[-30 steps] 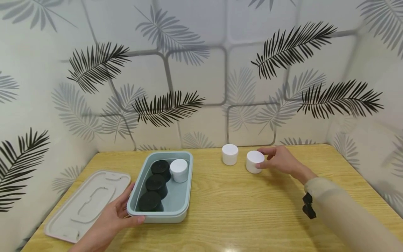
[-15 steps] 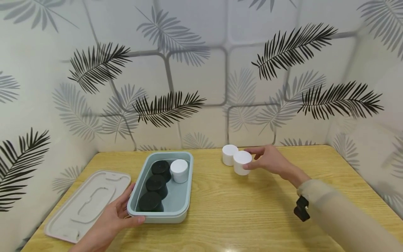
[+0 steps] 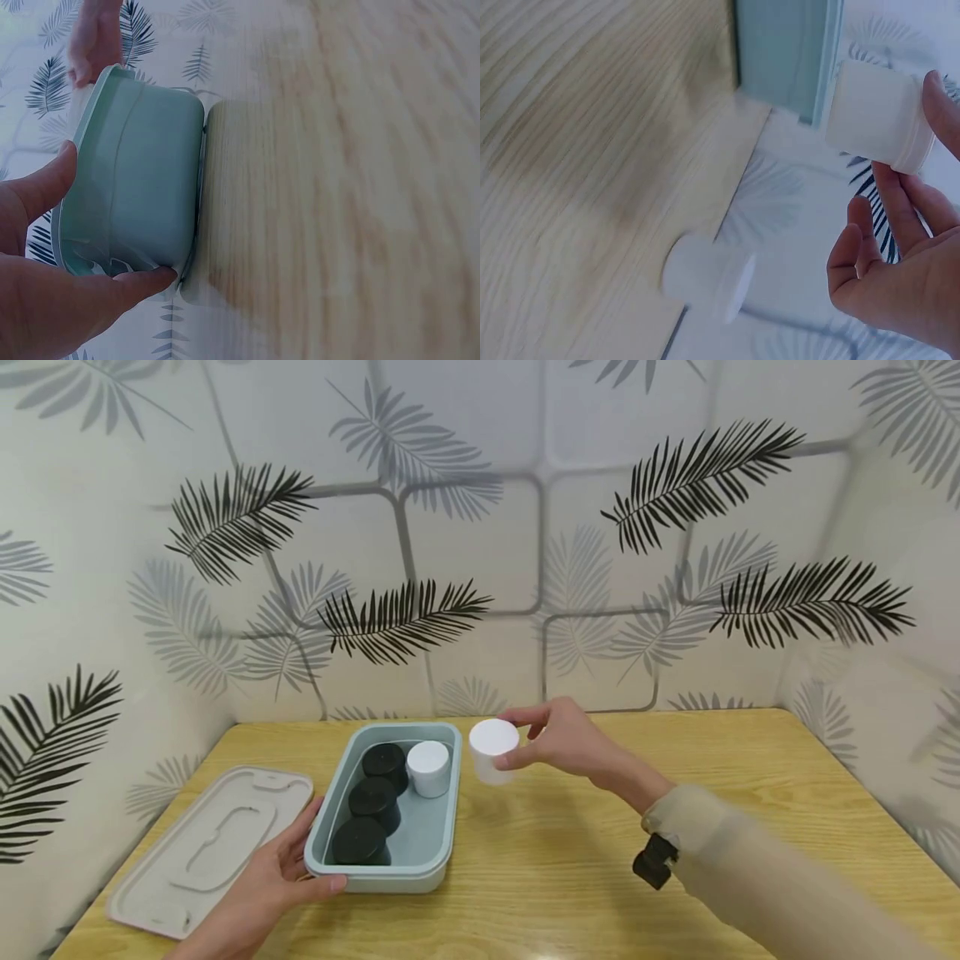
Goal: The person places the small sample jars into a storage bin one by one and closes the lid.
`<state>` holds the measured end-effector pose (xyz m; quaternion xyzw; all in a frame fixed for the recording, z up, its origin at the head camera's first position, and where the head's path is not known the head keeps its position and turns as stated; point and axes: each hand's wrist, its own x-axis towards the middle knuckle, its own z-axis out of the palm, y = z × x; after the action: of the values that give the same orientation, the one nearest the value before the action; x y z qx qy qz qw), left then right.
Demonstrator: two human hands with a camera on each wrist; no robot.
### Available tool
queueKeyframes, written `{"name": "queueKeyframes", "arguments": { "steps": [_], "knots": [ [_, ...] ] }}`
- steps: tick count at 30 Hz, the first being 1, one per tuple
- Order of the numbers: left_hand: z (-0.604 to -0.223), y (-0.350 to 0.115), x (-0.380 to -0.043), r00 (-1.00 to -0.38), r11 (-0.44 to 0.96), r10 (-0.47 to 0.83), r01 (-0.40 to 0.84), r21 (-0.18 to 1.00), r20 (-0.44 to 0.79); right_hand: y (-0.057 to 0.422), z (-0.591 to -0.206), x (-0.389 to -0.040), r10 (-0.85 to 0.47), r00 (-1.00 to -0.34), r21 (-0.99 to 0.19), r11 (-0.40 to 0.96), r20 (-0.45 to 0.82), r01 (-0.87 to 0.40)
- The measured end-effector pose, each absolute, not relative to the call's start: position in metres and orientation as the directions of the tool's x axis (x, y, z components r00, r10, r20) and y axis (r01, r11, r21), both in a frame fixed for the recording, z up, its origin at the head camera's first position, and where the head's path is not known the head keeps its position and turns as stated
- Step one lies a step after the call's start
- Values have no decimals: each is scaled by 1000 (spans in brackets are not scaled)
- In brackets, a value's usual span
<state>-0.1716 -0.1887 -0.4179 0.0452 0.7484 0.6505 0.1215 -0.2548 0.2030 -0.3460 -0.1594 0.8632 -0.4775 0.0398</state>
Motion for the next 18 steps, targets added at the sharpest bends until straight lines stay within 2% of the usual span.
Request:
{"name": "queueKeyframes", "arguments": {
  "steps": [7,18],
  "knots": [
    [-419,-189,-173,-968,160,219,-88,983,-123,161,-341,-255,-318,-940,-838,475,122,-269],
    [-420,-189,-173,-965,134,231,-90,987,-120,115,-353,-253,-337,-935,-844,467,107,-265]
  ]
}}
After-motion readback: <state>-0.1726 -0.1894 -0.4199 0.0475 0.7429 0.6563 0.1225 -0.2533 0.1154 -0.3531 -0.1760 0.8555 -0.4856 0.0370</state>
